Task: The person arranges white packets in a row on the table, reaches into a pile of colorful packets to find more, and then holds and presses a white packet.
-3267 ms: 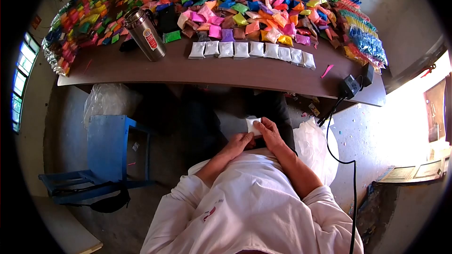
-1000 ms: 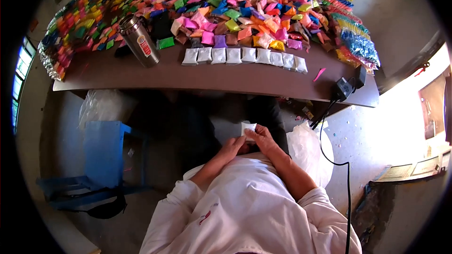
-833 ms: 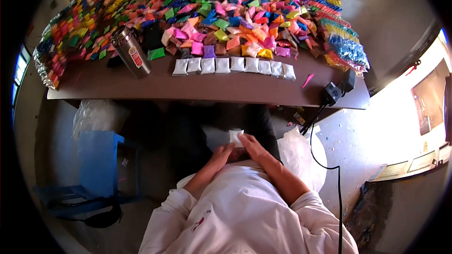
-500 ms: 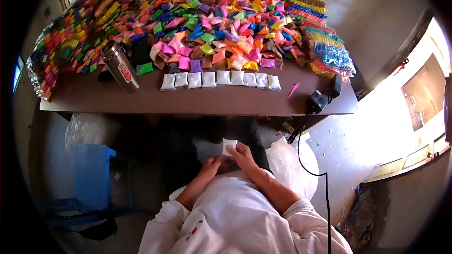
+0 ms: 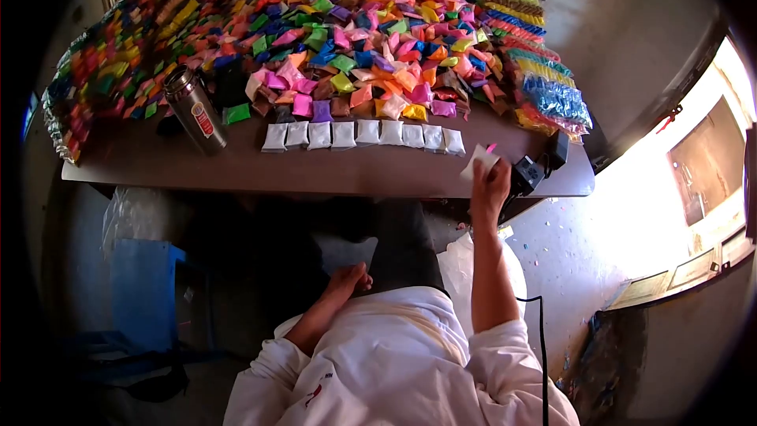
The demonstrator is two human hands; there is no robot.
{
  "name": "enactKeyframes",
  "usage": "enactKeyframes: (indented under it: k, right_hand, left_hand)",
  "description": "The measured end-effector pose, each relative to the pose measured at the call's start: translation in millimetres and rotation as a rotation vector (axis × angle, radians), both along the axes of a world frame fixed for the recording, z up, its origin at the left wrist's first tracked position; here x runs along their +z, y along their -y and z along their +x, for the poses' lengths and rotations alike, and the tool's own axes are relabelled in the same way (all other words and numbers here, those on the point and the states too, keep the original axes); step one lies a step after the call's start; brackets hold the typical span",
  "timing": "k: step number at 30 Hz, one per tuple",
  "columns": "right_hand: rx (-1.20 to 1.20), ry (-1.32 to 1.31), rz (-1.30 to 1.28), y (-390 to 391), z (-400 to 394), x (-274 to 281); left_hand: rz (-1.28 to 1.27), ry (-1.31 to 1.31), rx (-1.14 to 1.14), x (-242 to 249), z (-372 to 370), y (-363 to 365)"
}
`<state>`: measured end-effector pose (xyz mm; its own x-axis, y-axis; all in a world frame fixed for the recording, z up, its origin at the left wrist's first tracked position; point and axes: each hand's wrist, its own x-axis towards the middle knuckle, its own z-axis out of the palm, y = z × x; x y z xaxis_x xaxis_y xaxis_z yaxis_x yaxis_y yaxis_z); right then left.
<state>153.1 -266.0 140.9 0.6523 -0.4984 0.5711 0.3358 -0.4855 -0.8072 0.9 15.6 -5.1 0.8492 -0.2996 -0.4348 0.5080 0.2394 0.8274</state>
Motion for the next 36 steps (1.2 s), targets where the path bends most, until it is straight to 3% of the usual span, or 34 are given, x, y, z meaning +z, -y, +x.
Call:
enactKeyframes:
  k: [2, 5, 10, 13, 18, 19, 21, 25, 30, 36]
  right_hand:
    - [-0.110, -0.258, -0.192, 22.9, 25.7, 14.7]
    - [-0.103, -0.305, -0.342, 50.6, 71.0, 0.6]
    - [-0.062, -0.365, -0.390, 65.2, 112.8, -10.4]
    - [0.089, -0.521, -0.477, 65.4, 123.0, -13.4]
    - [-0.089, -0.621, -0.446, 44.8, 115.4, -1.8]
    - [-0.091, -0.625, -0.443, 45.9, 114.8, -7.5]
    - [-0.212, -0.377, -0.498, 46.5, 111.2, -15.2]
    - [-0.199, -0.366, -0.416, 49.5, 93.6, -7.2]
    - [-0.113, -0.273, -0.561, 47.6, 82.9, -0.5]
    - [-0.016, -0.364, -0.654, 31.0, 91.7, -13.0]
  left_hand:
    - [0.020, -0.014, 0.007, 3.1, -0.3, 0.6]
    - [0.019, -0.073, 0.004, -0.2, 1.4, 0.0]
    - [-0.018, -0.053, 0.033, -9.3, -1.2, -4.7]
    - [-0.023, -0.064, 0.063, -19.5, 2.0, -7.5]
    - [-0.028, -0.086, 0.083, -19.1, 5.0, -12.0]
    - [-0.024, -0.117, 0.067, -14.1, 6.5, -12.6]
    - [-0.021, -0.152, 0.045, -13.0, 12.3, -9.8]
    - [-0.031, -0.182, 0.142, -17.5, 15.5, -3.9]
    - [0.018, -0.238, 0.144, -18.7, 22.9, -5.3]
    - [-0.015, -0.319, 0.131, -28.0, 31.6, -8.7]
